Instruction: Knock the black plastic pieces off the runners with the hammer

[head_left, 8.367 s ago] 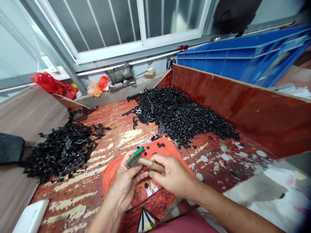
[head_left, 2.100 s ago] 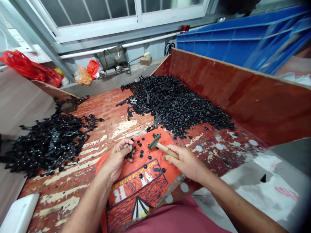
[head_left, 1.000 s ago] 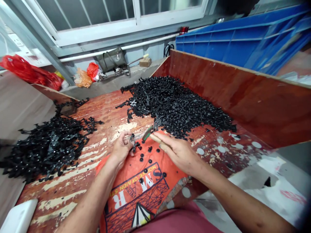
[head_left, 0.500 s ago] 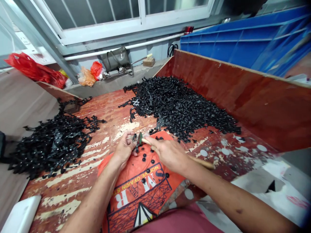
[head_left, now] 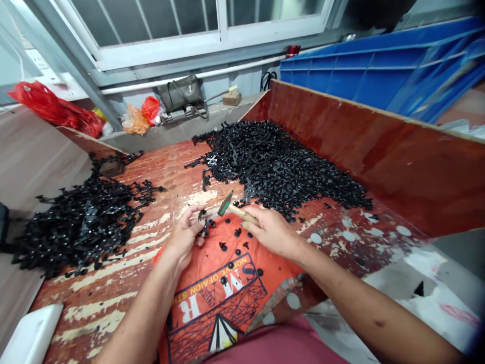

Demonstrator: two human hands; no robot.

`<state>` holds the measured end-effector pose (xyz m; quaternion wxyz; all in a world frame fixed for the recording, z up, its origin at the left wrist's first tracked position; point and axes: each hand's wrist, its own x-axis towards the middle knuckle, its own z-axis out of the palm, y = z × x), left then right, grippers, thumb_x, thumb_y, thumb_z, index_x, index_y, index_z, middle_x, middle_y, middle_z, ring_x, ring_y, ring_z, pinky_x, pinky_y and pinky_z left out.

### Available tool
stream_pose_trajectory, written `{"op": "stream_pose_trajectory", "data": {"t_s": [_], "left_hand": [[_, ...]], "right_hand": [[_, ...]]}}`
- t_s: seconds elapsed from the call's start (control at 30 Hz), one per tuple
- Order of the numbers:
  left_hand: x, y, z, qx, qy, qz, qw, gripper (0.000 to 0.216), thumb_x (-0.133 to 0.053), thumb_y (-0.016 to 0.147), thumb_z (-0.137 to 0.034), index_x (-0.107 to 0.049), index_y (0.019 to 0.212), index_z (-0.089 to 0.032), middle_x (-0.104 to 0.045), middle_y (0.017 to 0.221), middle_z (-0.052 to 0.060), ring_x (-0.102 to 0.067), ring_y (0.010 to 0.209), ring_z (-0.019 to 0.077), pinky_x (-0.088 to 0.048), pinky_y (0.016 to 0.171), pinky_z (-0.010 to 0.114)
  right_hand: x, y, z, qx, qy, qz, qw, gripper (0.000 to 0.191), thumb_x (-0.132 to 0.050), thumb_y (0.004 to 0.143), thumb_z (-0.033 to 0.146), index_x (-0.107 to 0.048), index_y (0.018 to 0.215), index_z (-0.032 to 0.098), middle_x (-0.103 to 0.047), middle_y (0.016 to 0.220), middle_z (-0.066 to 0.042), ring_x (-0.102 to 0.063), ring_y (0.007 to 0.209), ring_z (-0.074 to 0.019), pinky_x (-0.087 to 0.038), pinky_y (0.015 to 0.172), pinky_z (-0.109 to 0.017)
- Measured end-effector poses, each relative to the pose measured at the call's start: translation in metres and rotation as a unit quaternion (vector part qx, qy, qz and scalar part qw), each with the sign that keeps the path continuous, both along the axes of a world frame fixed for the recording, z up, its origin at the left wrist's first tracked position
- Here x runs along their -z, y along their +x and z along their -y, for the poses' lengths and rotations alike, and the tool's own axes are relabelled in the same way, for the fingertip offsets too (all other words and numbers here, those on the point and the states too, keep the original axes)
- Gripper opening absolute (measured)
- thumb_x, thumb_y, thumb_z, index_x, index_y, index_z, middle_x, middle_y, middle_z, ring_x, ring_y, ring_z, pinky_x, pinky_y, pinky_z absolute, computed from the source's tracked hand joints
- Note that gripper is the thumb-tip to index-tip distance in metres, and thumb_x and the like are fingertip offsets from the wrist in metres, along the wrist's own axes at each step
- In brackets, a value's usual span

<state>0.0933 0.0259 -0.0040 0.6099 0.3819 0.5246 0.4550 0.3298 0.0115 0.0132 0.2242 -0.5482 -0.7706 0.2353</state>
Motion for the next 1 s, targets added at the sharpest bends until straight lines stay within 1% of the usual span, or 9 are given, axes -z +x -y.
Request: {"op": "stream_pose_trajectory", "data": {"t_s": [0.07,0.13,0.23,0.33,0.43,0.53,0.7,0.83,1.0], "left_hand": [[-0.008,-0.009,0.009,-0.009,-0.033,0.023,0.999,0.047,-0.077,0.065,-0.022,-0.059,0.108,-0.020,-0.054,0.064,-0.007,-0.042,0.042,0.0049,-0.030,0.033,0.013],[-0.010,-0.017,0.020,-0.013,-0.054,0.034,0.998,0.043,-0.078,0.066,-0.025,-0.060,0.104,-0.018,-0.053,0.063,-0.007,-0.041,0.042,0.0040,-0.029,0.033,0.012],[-0.003,-0.022,0.035,0.003,-0.040,0.001,0.999,0.040,-0.078,0.068,-0.028,-0.058,0.102,-0.018,-0.052,0.057,-0.008,-0.040,0.038,0.0033,-0.031,0.033,0.012],[0.010,-0.020,0.044,0.013,-0.024,-0.066,0.997,0.038,-0.076,0.069,-0.031,-0.055,0.098,-0.018,-0.052,0.052,-0.010,-0.045,0.034,0.0051,-0.038,0.034,0.014],[0.018,-0.018,0.045,0.006,-0.027,-0.096,0.995,0.037,-0.074,0.069,-0.034,-0.052,0.095,-0.020,-0.052,0.054,-0.010,-0.050,0.035,0.0073,-0.045,0.036,0.017],[0.021,-0.019,0.043,0.006,-0.022,-0.120,0.992,0.033,-0.071,0.072,-0.033,-0.052,0.096,-0.021,-0.052,0.053,-0.010,-0.051,0.035,0.0084,-0.044,0.034,0.017],[0.023,-0.020,0.043,0.012,-0.003,-0.145,0.989,0.025,-0.068,0.076,-0.031,-0.052,0.093,-0.022,-0.052,0.053,-0.010,-0.049,0.033,0.0078,-0.042,0.033,0.016],[0.024,-0.019,0.043,0.010,0.003,-0.149,0.989,0.025,-0.068,0.076,-0.032,-0.051,0.092,-0.022,-0.051,0.053,-0.010,-0.048,0.032,0.0076,-0.041,0.033,0.016],[0.018,-0.017,0.043,0.025,0.002,-0.147,0.989,0.024,-0.065,0.075,-0.031,-0.051,0.091,-0.023,-0.049,0.053,-0.010,-0.045,0.037,0.0089,-0.041,0.035,0.018]], "right_hand": [[0.003,-0.004,-0.001,0.000,-0.014,-0.001,1.000,0.013,-0.056,0.090,0.026,-0.068,0.094,0.022,-0.063,0.066,0.002,-0.055,0.059,-0.0141,-0.033,0.055,-0.025],[0.001,-0.010,-0.001,-0.006,-0.019,-0.003,1.000,0.015,-0.054,0.091,0.027,-0.068,0.089,0.022,-0.063,0.066,0.002,-0.054,0.058,-0.0138,-0.032,0.054,-0.025],[-0.007,-0.016,0.003,-0.037,-0.013,-0.007,0.999,0.026,-0.048,0.095,0.027,-0.069,0.111,0.025,-0.071,0.079,-0.001,-0.062,0.068,-0.0162,-0.040,0.060,-0.026],[-0.013,-0.020,0.012,-0.091,0.005,0.001,0.996,0.042,-0.045,0.098,0.025,-0.057,0.137,0.033,-0.075,0.105,-0.003,-0.068,0.087,-0.0197,-0.049,0.074,-0.029],[-0.014,-0.024,0.022,-0.120,0.026,-0.007,0.992,0.048,-0.044,0.099,0.023,-0.047,0.145,0.036,-0.070,0.125,-0.001,-0.067,0.104,-0.0205,-0.051,0.087,-0.033],[-0.012,-0.028,0.031,-0.121,0.064,-0.043,0.990,0.048,-0.038,0.103,0.023,-0.041,0.150,0.033,-0.062,0.136,-0.002,-0.063,0.114,-0.0186,-0.049,0.095,-0.033],[-0.002,-0.036,0.035,-0.130,0.026,0.061,0.989,0.048,-0.046,0.100,0.024,-0.044,0.147,0.035,-0.075,0.111,-0.002,-0.070,0.093,-0.0204,-0.053,0.079,-0.032],[0.000,-0.038,0.036,-0.110,0.039,0.028,0.993,0.049,-0.039,0.103,0.026,-0.036,0.151,0.033,-0.072,0.117,-0.004,-0.068,0.097,-0.0193,-0.050,0.079,-0.030],[-0.001,-0.040,0.034,-0.120,0.001,0.093,0.988,0.046,-0.046,0.099,0.028,-0.047,0.144,0.034,-0.076,0.094,-0.002,-0.068,0.075,-0.0184,-0.041,0.063,-0.027]]}}
